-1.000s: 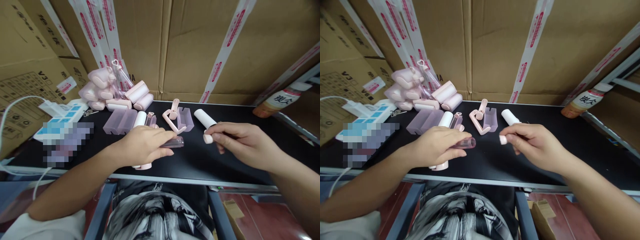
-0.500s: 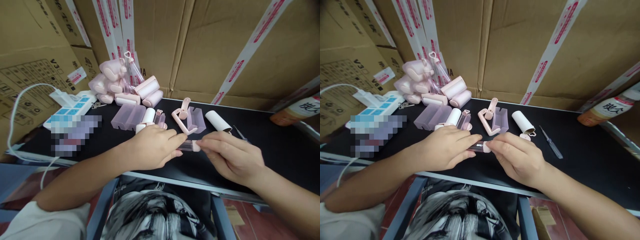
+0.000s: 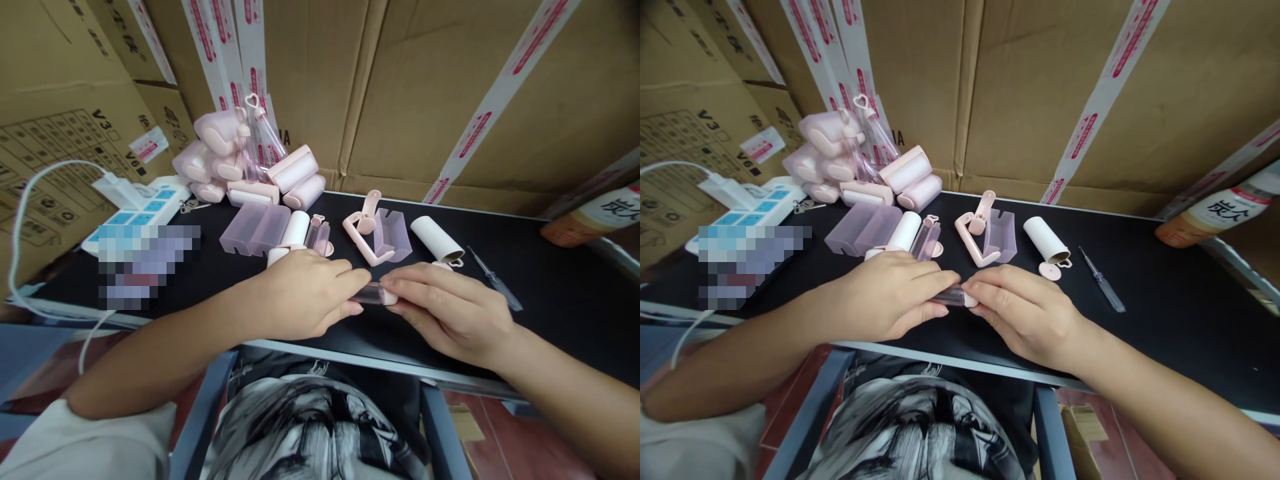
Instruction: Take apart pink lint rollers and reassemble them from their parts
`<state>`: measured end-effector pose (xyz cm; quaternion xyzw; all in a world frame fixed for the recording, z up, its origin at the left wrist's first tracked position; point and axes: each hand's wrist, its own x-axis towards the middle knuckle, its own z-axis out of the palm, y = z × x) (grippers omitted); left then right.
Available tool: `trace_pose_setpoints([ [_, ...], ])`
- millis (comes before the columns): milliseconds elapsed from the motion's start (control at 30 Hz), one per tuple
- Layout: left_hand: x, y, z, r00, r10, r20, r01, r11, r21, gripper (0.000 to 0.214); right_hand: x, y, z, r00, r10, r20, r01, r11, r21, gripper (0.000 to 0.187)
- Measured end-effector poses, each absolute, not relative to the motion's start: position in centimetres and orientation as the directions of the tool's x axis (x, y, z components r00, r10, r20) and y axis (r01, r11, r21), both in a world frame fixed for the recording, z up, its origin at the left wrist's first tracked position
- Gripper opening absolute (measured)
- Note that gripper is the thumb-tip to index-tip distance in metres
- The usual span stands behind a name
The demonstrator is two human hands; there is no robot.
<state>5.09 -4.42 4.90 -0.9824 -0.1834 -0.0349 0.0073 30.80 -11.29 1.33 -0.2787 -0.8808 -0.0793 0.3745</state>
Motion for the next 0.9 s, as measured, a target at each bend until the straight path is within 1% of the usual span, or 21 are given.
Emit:
trace_pose_setpoints([
  [100, 5.1, -4.7, 5.1, 0.918, 0.394, 0.038, 0.394, -0.919, 0.016, 0.033, 30.7, -11.6, 1.0, -0.568, 0.414, 0.711, 0.568, 0.823, -0.026, 0.030],
  [200, 5.0, -4.9, 5.5, 0.906, 0.423, -0.006, 0.422, -0.904, 0.070, 0.031, 30.7, -11.9, 0.8, -0.595, 0.367, 0.716, 0.586, 0.807, 0.074, 0.034],
  [233, 5.0, -4.9, 5.6, 0.904, 0.427, -0.025, 0.428, -0.899, 0.089, 0.030, 30.6, -12.0, 0.8, -0.600, 0.361, 0.714, 0.589, 0.803, 0.089, 0.035],
  [300, 4.9, -4.8, 5.8, 0.903, 0.428, -0.046, 0.430, -0.896, 0.107, 0.030, 30.5, -11.9, 0.8, -0.583, 0.382, 0.717, 0.588, 0.807, 0.049, 0.034],
  [367, 4.8, -4.6, 5.8, 0.906, 0.420, -0.042, 0.422, -0.902, 0.089, 0.031, 30.3, -11.7, 0.8, -0.543, 0.428, 0.722, 0.583, 0.811, -0.043, 0.030],
  [433, 4.9, -4.5, 5.8, 0.908, 0.417, -0.046, 0.419, -0.906, 0.062, 0.031, 30.2, -11.4, 0.7, -0.524, 0.459, 0.717, 0.572, 0.814, -0.102, 0.026],
  [567, 5.1, -4.6, 5.8, 0.900, 0.433, -0.053, 0.435, -0.900, 0.034, 0.030, 30.2, -11.1, 0.5, -0.522, 0.487, 0.701, 0.573, 0.808, -0.135, 0.026],
  [700, 5.0, -4.8, 5.7, 0.901, 0.434, -0.021, 0.434, -0.900, 0.046, 0.030, 30.0, -11.3, 0.5, -0.507, 0.458, 0.730, 0.578, 0.809, -0.106, 0.032],
  [833, 4.6, -4.7, 5.7, 0.912, 0.410, -0.004, 0.407, -0.904, 0.127, 0.028, 30.3, -11.6, 0.2, -0.526, 0.418, 0.740, 0.574, 0.817, -0.054, 0.042],
  [900, 4.4, -4.6, 5.8, 0.914, 0.405, -0.005, 0.400, -0.901, 0.165, 0.028, 30.6, -11.7, 0.1, -0.538, 0.407, 0.738, 0.558, 0.828, -0.050, 0.042],
])
